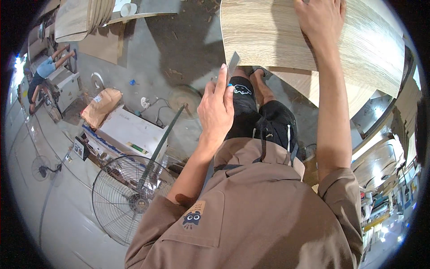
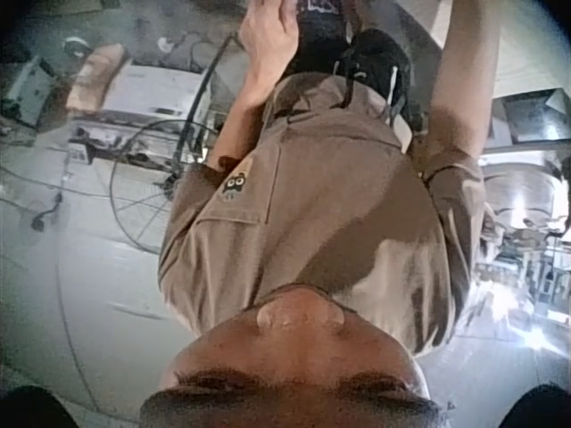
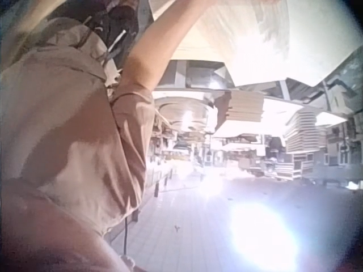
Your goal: The person uses a hand scraper to remove shavings from the edges of wooden boards, handling several boards individually and brushing away debris.
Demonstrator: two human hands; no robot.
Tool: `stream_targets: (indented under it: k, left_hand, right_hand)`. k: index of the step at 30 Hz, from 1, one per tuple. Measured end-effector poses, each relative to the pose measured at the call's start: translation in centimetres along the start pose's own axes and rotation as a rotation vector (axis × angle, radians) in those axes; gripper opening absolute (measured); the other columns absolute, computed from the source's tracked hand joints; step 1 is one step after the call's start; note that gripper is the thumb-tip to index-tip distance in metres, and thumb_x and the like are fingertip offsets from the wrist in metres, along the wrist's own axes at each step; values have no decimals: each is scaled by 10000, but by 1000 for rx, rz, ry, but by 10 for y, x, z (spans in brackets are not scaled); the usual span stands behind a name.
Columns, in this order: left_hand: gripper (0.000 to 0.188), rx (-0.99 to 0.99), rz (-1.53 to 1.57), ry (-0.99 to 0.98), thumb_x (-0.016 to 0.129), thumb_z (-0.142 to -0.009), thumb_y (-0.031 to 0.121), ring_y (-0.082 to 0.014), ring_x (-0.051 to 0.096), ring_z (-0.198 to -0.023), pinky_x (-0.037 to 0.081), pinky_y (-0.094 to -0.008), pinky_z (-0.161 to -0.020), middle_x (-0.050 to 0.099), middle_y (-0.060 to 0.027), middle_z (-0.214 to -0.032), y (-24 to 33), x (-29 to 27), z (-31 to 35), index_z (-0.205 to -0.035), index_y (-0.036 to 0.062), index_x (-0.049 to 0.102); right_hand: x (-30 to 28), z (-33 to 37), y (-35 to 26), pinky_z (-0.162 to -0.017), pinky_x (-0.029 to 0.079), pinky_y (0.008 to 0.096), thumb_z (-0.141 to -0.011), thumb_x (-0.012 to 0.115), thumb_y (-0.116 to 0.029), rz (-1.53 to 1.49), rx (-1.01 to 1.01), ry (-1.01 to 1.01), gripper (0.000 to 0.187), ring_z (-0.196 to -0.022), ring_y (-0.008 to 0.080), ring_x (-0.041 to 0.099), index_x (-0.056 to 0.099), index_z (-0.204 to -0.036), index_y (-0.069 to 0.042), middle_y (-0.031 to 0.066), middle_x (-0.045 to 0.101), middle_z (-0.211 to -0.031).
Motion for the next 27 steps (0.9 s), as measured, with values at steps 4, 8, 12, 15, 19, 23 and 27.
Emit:
stream_targets:
  k: [4,8,12,15,19,23,27]
  left_hand:
    - [559,12,9,20,601,-1137,272,-418,700,-888,570,-519,-778,665,-182,-1025,-5,4,0,-1681,210,486]
    - [543,-11,34,23,592,-1137,246,-434,700,-937,559,-514,-824,688,-204,-1069,-1,2,-1,-1666,157,507]
    - [544,-8,50,35,594,-1135,245,-434,700,-941,560,-510,-826,690,-205,-1069,-3,5,-1,-1666,164,509]
    - [553,41,17,101,619,-1128,288,-399,695,-841,560,-511,-732,649,-163,-966,-9,6,-3,-1669,243,509]
    - [531,32,-34,64,600,-1134,294,-403,692,-864,559,-509,-759,662,-170,-993,-12,0,-6,-1657,237,527]
    - [509,4,-70,-7,577,-1147,308,-417,680,-866,559,-512,-780,660,-179,-1005,-17,-4,-9,-1648,229,539]
    - [504,43,-97,6,582,-1144,311,-413,673,-850,561,-503,-763,643,-179,-974,-21,-6,-12,-1640,228,549]
  right_hand:
    - [-5,0,-6,-1300,311,525,-1002,757,-365,-24,26,10,499,-1484,357,501,674,-1390,-64,157,625,-1464]
    - [-1,0,-6,-1296,315,523,-997,763,-367,-33,29,23,492,-1480,357,504,683,-1376,-63,153,627,-1458]
    - [3,0,-2,-1291,320,520,-989,769,-366,-33,-5,41,497,-1478,357,507,688,-1372,-60,158,634,-1445]
    - [6,0,0,-1282,329,519,-979,776,-368,-32,-20,55,511,-1470,361,513,691,-1374,-54,164,638,-1434]
    - [5,-2,2,-1245,361,518,-955,799,-391,-64,-54,61,536,-1415,371,537,711,-1349,-39,166,645,-1404]
    - [0,-4,3,-1223,377,515,-934,815,-415,-115,-46,39,560,-1374,376,542,722,-1332,-31,161,646,-1379]
    - [-10,-4,-3,-1218,380,514,-916,823,-432,-128,-9,-2,588,-1373,378,528,722,-1334,-31,156,639,-1371]
Point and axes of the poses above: each hand's wrist, its own z-axis away from the middle knuckle, its own x-axis out of the palm, y = z × x, the point moved 2 cm from there along -z, towards the middle knuckle
